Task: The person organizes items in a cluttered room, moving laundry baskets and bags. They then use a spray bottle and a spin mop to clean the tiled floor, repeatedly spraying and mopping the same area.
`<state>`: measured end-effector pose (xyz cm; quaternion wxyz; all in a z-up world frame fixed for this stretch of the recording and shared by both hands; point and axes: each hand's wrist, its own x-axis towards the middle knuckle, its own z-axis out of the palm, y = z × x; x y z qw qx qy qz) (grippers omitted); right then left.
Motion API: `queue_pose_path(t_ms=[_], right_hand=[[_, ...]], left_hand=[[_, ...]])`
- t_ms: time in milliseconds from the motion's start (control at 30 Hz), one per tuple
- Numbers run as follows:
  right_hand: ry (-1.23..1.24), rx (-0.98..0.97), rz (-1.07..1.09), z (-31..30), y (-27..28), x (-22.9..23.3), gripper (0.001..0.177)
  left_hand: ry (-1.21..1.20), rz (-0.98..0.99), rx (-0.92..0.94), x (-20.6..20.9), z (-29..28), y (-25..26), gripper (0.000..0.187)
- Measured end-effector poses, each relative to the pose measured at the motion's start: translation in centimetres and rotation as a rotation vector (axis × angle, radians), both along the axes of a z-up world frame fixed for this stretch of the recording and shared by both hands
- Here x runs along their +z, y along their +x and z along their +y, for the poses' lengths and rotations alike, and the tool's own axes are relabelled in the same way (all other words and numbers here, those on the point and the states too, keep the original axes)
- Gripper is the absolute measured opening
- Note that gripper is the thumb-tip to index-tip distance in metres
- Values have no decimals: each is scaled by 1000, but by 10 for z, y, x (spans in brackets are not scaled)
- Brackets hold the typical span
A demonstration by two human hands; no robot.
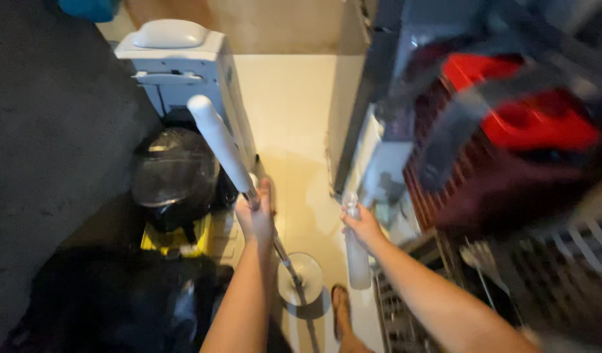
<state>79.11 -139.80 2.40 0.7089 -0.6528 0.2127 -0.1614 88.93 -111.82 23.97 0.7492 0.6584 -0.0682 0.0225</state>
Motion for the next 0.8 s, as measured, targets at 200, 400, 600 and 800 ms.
queue_pose_path(t_ms=[200, 400, 600, 800], right_hand=[[-14, -19, 144, -42, 117, -5, 36], [53, 72, 191, -69, 184, -6, 39], [-1, 116, 199, -78, 210, -5, 36], [37, 57, 174, -94, 217, -28, 37]], left_hand=[[136, 6, 126, -26, -51, 77, 52], [311, 226, 154, -75, -76, 118, 43], [150, 254, 169, -116, -82, 138, 38], [42, 195, 148, -146, -82, 162, 32]])
